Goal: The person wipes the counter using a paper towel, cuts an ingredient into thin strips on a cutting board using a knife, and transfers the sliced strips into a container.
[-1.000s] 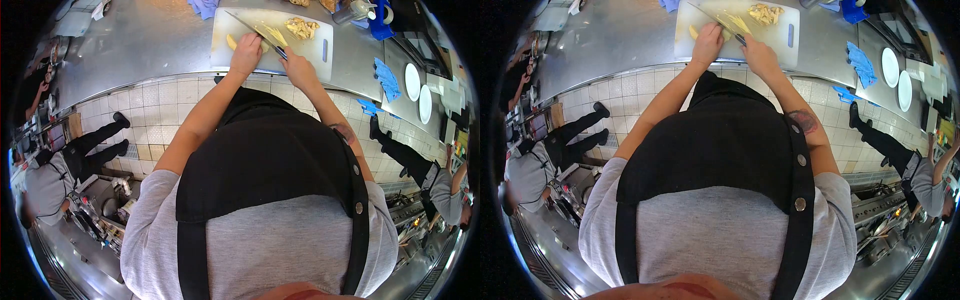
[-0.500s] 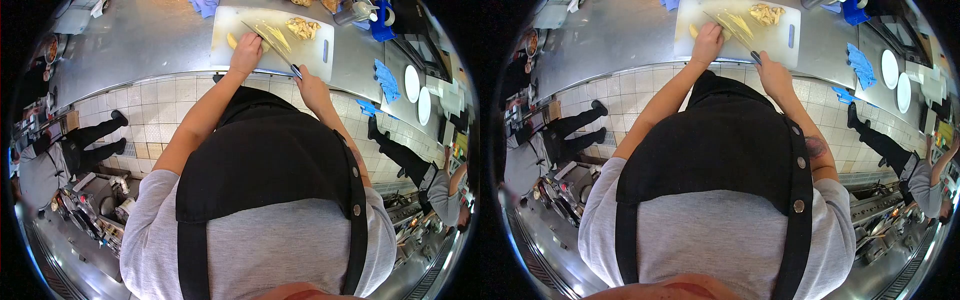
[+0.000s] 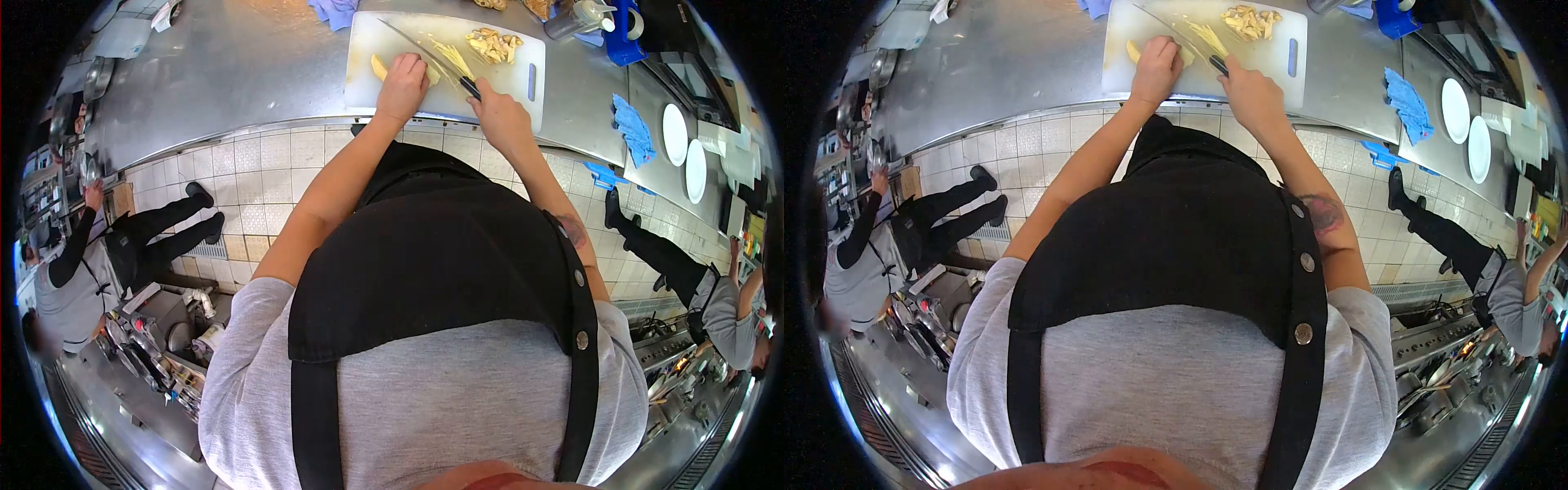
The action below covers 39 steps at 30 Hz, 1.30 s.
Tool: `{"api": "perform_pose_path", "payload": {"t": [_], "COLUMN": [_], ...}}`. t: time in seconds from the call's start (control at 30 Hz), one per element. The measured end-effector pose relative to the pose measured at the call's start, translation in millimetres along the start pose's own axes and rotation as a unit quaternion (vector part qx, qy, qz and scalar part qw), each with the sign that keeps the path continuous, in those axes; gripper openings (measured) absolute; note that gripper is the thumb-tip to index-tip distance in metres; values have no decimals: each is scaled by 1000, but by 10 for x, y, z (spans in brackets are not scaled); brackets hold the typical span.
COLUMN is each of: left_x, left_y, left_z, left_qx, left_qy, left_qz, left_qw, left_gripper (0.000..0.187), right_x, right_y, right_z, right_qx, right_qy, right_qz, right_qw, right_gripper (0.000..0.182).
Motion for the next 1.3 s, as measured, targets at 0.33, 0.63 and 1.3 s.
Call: {"api": "perform_pose_path", "payload": {"t": [0.33,0.63,1.3], "left_x": [-29,-9,-18], "left_y": [-11,-7,-6], "left_z": [-14,6,-9], "left_qx": [-11,1,-8], "left_qy": [4,2,-3], "left_qz": [28,28,35], "left_qw": [1000,1000,999], "left_gripper": [19,18,19], "right_x": [-59,-380,-219], "right_y": [347,-96,273], "right_z": [295,73,323], "right_qx": [-8,13,-11], "right_qy": [-17,-51,-30], "right_qz": [-49,-3,-42], "right_qw": [999,999,999], "right_gripper": [25,27,26]}}
Point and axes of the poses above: each hand's wrist, its own y-axis away from the middle knuckle, its own x-axis out of the back of the hand, z = x × y, the point moved 4 cm from there along -y, towards the middle knuckle, and after that the axes turned 9 degrees about -x, right-handed, at the moved point
